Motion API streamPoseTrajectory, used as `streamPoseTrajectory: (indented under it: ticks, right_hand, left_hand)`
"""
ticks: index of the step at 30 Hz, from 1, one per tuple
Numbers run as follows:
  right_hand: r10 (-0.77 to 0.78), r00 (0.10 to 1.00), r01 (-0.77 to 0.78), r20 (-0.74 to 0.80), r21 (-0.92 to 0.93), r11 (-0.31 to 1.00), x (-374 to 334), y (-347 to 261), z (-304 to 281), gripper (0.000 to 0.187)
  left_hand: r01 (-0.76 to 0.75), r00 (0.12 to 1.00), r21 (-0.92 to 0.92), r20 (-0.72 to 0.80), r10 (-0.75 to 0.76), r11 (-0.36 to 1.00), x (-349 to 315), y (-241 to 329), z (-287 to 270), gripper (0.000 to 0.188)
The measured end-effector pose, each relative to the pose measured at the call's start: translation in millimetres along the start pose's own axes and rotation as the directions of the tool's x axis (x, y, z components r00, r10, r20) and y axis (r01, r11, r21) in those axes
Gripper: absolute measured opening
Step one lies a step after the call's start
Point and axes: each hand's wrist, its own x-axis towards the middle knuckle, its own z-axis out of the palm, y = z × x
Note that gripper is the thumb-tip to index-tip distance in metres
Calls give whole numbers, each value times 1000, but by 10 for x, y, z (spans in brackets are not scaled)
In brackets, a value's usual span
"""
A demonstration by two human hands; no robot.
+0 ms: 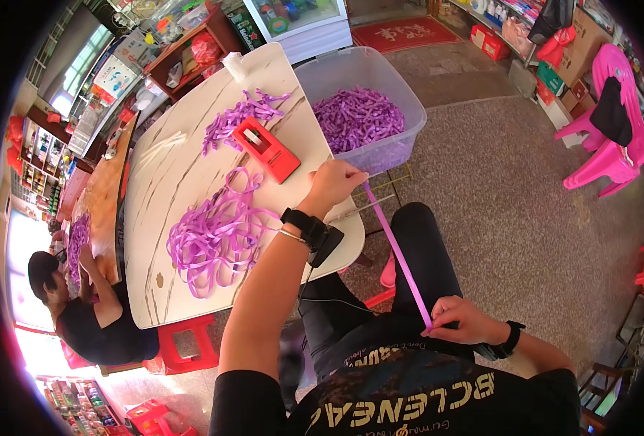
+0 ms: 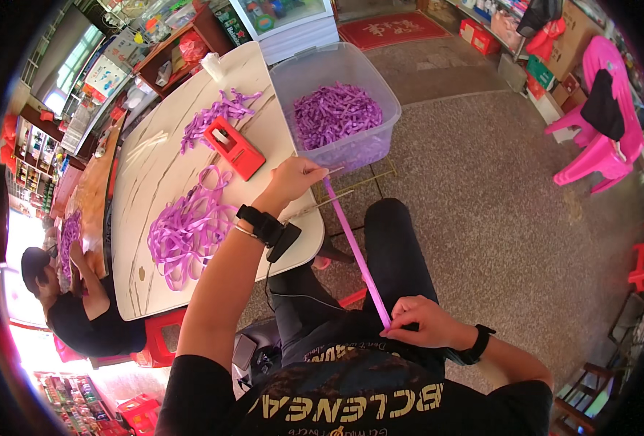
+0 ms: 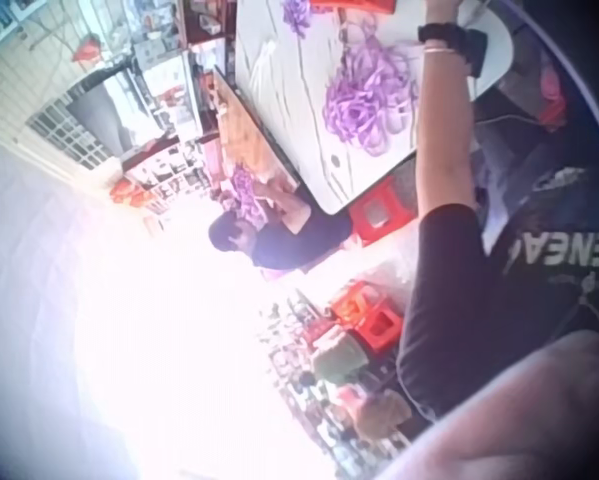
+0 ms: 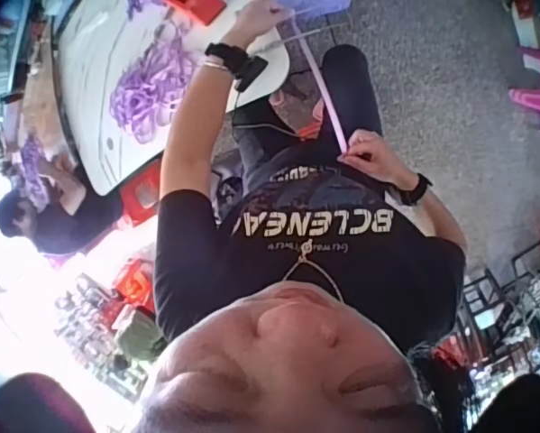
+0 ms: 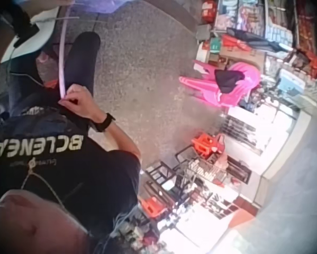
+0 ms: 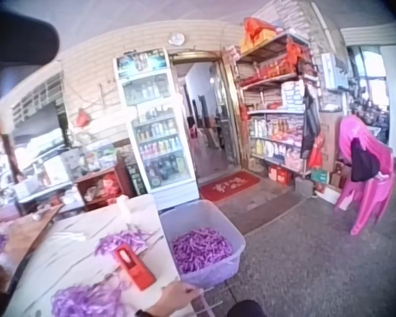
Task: Manufacturing decorative bows from purple ribbon using a wooden jig.
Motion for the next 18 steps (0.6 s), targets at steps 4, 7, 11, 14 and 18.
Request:
streamPoseTrajectory:
  ticks: [4, 7, 11, 14, 18]
  right_hand:
    - [-5, 1000, 4, 21, 21, 1000, 4, -108, -58, 8]
    - [-91, 995, 93, 43, -40, 995, 78, -331, -221, 8]
    - [-289, 957, 288, 11, -120, 950, 380, -727, -542, 11]
    - [-339, 940, 337, -21, -67, 939, 694, -958, -773, 13]
    - [-437, 891, 428, -125, -90, 899, 1337, -1099, -1029, 20]
  left_hand:
    - [-29, 999, -14, -37, 28, 999, -12, 4, 20, 22]
    - [-32, 999, -4, -44, 32, 999, -11, 48, 7, 21]
    - [-34, 998, -6, -56, 34, 999, -30, 26, 4, 20]
    - [-41, 998, -23, -55, 39, 999, -33, 5, 4, 19]
    - [-57, 996, -9, -70, 56, 998, -9, -9, 43, 18]
